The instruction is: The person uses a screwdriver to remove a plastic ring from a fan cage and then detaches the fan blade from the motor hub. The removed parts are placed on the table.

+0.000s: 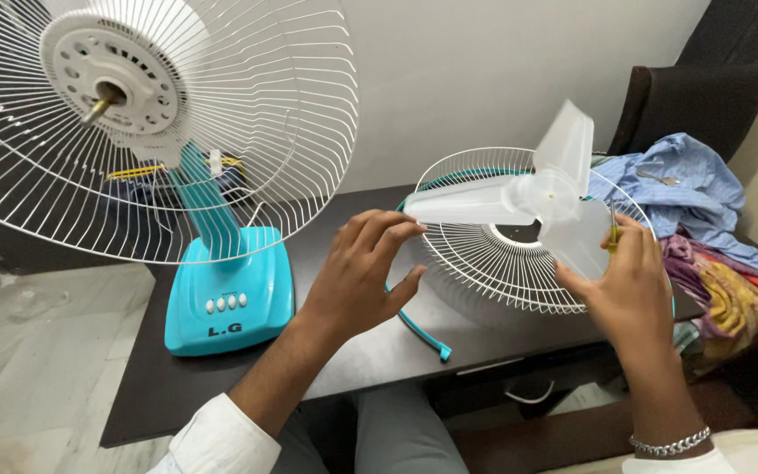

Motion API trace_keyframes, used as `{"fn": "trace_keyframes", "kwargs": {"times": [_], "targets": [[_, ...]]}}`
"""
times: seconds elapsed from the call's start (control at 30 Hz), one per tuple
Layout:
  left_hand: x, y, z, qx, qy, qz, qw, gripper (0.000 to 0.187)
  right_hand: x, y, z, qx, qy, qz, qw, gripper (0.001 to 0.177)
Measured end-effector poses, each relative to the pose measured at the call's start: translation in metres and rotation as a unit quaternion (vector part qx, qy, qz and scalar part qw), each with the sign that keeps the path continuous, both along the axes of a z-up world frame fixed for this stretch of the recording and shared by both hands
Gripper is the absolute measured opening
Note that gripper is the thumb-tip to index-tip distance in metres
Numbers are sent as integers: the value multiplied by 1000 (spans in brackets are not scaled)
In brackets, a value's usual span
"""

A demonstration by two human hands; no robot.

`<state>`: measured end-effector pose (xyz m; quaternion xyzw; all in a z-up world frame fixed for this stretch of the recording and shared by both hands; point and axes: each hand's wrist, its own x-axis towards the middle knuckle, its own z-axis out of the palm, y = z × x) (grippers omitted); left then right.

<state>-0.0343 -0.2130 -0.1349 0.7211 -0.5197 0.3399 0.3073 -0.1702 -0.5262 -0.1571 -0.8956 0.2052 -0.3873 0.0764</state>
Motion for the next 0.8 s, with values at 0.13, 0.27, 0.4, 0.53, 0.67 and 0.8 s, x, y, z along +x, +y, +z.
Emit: {"fn": "trace_keyframes", "kwargs": {"times": [0.13, 0.27, 0.4, 0.53, 0.67, 0.8], "targets": [[14, -7, -12, 13, 18, 14, 1000, 48, 22, -35, -15, 72, 64, -43, 994, 83], [29, -13, -29, 43, 40, 41, 997, 49, 38, -61, -34, 61, 114, -43, 991, 82], [45, -20, -44, 66, 57, 59, 994, 49, 49, -72, -50, 63, 166, -48, 983, 83], [60, -28, -56, 72, 92, 59, 991, 48, 58, -77, -56, 34, 173, -22, 984, 81], [72, -35, -65, 73, 111, 63, 989, 47, 64, -82, -55, 55, 195, -25, 979, 80], [82, -43, -66, 85, 120, 66, 987, 44, 69, -86, -53, 79, 190, -31, 978, 80]]}}
